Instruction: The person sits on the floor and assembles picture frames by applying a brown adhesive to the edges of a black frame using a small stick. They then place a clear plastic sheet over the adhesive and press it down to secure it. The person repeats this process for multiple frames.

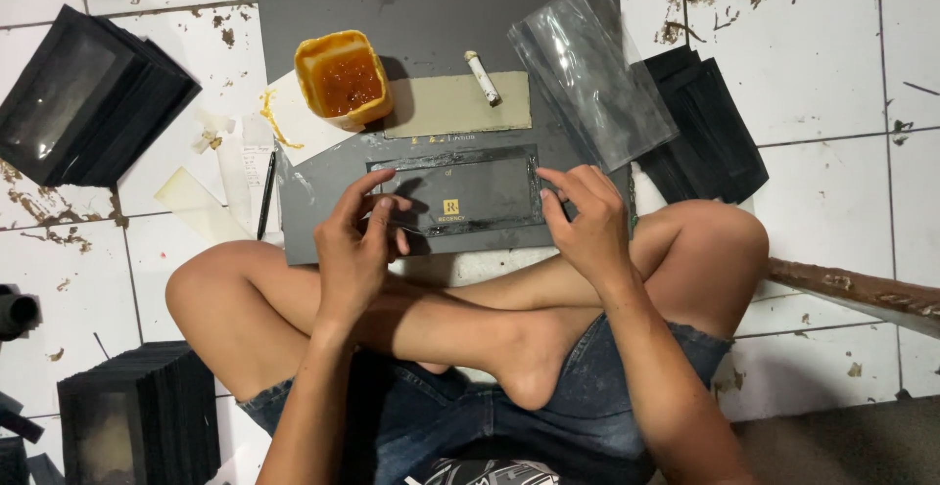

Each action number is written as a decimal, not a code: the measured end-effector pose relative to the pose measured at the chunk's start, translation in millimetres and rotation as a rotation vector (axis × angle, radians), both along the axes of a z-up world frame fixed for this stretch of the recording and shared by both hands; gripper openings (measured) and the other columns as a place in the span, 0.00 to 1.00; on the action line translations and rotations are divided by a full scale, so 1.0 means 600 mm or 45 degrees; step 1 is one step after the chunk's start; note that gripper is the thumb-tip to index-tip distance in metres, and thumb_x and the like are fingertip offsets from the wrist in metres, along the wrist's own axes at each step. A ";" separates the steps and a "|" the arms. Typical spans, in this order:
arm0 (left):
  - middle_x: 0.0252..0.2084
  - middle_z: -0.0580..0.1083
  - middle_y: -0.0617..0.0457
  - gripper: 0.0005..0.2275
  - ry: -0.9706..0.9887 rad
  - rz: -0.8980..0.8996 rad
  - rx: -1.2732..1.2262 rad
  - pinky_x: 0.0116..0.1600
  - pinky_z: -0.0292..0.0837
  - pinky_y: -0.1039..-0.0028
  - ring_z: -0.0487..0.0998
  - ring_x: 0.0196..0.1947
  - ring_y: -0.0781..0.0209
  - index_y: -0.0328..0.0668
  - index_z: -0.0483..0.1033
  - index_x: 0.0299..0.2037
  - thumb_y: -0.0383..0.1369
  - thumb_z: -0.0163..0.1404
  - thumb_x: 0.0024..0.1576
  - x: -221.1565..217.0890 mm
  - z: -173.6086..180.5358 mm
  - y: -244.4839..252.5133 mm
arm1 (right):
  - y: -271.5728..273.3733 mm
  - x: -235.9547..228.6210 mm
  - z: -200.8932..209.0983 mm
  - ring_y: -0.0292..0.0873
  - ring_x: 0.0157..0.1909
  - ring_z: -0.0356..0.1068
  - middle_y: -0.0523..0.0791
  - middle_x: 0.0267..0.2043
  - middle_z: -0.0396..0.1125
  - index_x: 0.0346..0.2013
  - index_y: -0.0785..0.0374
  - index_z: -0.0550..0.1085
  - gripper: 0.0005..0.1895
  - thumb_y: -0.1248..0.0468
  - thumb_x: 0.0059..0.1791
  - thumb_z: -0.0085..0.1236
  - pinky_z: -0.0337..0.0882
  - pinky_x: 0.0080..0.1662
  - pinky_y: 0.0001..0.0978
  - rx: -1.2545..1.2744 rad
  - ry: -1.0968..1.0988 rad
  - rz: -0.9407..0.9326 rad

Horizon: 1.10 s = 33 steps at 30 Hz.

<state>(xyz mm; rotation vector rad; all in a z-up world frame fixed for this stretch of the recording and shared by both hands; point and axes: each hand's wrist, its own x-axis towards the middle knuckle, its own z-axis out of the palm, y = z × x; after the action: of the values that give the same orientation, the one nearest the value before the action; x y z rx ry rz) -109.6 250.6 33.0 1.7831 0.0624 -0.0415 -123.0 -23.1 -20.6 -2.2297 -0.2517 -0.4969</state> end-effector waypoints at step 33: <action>0.33 0.82 0.42 0.12 0.000 0.030 0.242 0.17 0.74 0.72 0.79 0.14 0.57 0.39 0.77 0.55 0.23 0.48 0.63 0.006 0.003 0.003 | 0.000 0.002 0.001 0.52 0.33 0.69 0.46 0.27 0.64 0.45 0.63 0.82 0.14 0.75 0.46 0.64 0.71 0.40 0.45 0.013 0.002 0.003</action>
<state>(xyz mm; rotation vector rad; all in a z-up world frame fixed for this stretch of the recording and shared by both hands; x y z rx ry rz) -106.0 252.4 34.9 1.9718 0.0897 -0.0193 -122.0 -23.0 -20.0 -2.2199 -0.2506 -0.4945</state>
